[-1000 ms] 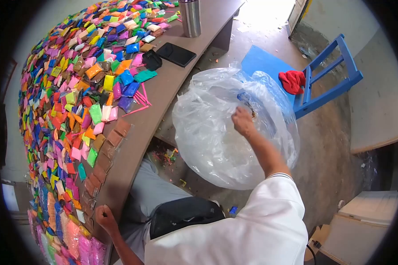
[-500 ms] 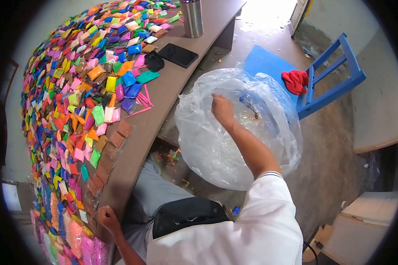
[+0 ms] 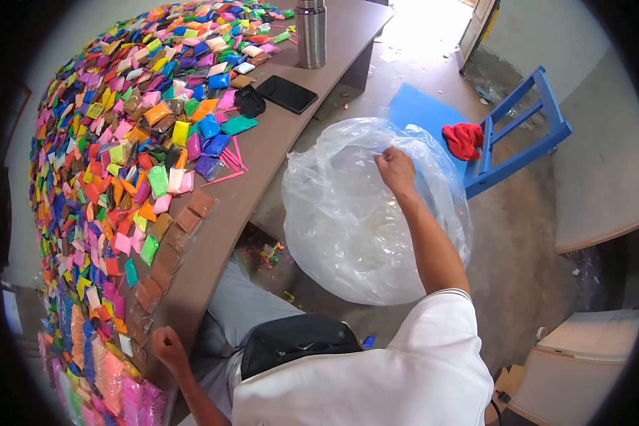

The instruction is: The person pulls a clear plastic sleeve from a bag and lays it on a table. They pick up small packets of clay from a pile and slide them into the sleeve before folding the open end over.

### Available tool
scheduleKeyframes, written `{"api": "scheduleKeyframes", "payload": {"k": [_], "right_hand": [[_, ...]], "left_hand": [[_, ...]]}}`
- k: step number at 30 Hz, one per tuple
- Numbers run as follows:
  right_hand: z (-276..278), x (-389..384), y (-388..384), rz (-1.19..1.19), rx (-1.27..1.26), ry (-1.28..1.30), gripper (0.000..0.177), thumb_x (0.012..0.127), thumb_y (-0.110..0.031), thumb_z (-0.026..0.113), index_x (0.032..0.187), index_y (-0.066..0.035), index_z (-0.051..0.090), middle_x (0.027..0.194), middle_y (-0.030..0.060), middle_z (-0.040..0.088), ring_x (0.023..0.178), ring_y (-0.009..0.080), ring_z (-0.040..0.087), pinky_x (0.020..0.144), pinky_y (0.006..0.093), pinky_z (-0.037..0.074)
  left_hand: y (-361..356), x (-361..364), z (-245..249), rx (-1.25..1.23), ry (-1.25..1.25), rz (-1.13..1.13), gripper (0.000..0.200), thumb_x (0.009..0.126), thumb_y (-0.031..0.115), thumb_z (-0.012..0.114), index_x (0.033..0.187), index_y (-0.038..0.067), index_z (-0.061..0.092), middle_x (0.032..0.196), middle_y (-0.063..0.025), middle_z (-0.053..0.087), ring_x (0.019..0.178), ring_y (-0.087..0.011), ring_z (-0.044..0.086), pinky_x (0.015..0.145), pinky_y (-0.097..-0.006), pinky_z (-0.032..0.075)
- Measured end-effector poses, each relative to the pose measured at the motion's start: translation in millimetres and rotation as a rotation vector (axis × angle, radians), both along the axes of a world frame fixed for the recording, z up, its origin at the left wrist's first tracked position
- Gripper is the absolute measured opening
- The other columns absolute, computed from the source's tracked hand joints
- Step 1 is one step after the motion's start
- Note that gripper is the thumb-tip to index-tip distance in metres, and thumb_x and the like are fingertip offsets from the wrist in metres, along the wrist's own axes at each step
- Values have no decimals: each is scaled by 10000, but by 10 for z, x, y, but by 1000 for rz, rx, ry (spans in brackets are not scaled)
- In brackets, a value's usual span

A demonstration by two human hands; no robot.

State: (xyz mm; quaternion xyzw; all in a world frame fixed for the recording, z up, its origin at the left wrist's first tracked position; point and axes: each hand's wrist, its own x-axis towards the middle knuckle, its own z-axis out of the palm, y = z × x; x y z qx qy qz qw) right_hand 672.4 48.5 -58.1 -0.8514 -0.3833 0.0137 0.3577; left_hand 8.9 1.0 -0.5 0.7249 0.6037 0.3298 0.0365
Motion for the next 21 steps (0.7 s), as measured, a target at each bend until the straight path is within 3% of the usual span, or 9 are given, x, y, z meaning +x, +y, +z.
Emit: {"api": "scheduleKeyframes", "payload": {"k": [3,6,9,13,16,21], "right_hand": [[423,14,-163,-58,-163,242,456,840,-463,703,853,-7,712,772,145,724,789,274,717,689,407,536],[758,-56,-271,-29,-330,124,501,835,-518,699,780,-20,696,726,155,704,751,300,703,653,431,517],[1004,-183,-319,-31,-453,-152,435,818,-480,708,719,-57,718,744,176,701,748,362,690,694,461,514],[1480,-347,-379,-26,-547,-185,410,800,-474,721,792,-65,747,818,189,713,822,361,696,728,453,525],[1469,-212,-431,101,-592,-43,408,809,-475,713,860,-73,756,877,177,726,871,355,700,755,447,529],[1594,-154,-476,94,-661,-171,447,810,-488,702,920,-58,757,932,174,734,907,354,700,787,448,530]], "left_hand": [[-15,-10,-12,16,3,1,218,946,44,579,768,-26,473,776,-148,499,703,-315,522,658,-412,434],[-11,25,-3,60,6,-4,191,947,46,582,794,-29,495,775,-146,492,706,-314,517,660,-414,431],[-11,-19,-29,35,-6,-3,171,946,50,583,812,-27,510,780,-146,490,719,-316,516,670,-419,430],[-10,-92,-70,3,-30,-18,163,945,57,580,820,-22,512,796,-150,503,746,-329,525,694,-433,435],[-11,-78,-82,73,-58,-43,167,942,58,581,813,-22,512,810,-151,524,769,-337,542,715,-438,443],[-53,-49,44,4,-97,-25,172,928,44,588,789,-30,520,818,-149,552,801,-341,564,748,-432,457]]}}
